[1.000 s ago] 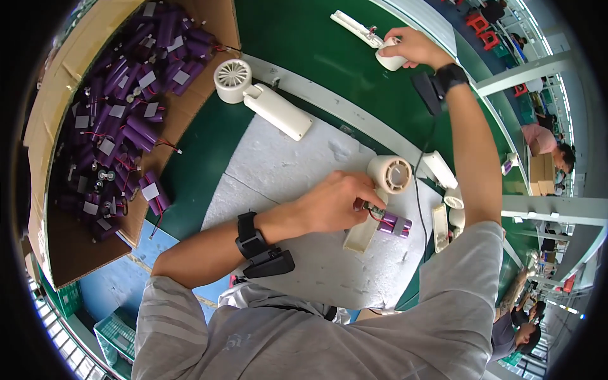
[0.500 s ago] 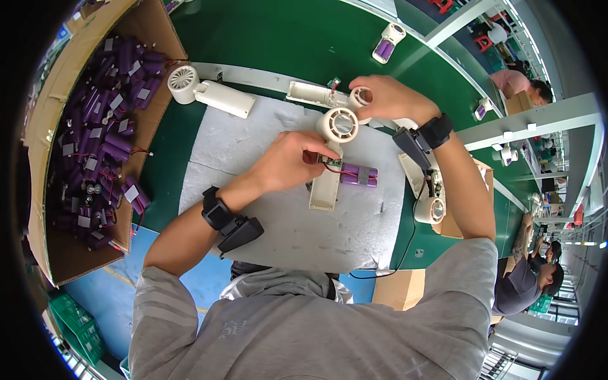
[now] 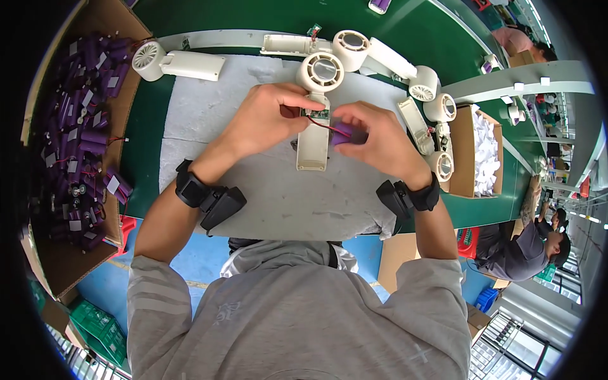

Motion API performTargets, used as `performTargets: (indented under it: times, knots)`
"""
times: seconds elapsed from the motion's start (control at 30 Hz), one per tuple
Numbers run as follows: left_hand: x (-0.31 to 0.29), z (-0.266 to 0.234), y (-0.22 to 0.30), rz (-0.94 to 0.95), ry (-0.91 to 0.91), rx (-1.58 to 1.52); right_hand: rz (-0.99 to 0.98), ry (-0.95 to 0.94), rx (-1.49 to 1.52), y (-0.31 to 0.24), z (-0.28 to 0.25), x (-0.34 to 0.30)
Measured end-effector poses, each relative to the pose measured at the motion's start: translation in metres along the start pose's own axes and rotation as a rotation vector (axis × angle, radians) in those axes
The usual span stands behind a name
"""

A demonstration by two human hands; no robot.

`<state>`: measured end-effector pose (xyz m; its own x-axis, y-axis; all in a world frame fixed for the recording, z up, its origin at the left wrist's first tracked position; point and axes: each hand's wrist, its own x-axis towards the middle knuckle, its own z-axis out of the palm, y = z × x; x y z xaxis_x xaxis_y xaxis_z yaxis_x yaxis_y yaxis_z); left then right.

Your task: Assemble small handheld fans by inserting batteries and circuit boards into the plastic housing components.

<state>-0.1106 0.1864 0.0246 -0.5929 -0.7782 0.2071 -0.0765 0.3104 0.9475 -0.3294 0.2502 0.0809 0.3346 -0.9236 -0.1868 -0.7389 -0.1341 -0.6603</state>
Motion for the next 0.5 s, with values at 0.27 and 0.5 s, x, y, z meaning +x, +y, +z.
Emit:
performTargets:
  times: [0.27,0.5]
  knots:
    - [-0.001,-0.004,0.004,0.073,-0.026,0.121,0.269,-0.246,1.066,-0.025,0.002,-0.022]
    - [-0.004,-0.004,0.003,0.204,0.022,0.217,0.207,-0.319,1.18,-0.003,0.002,-0.026]
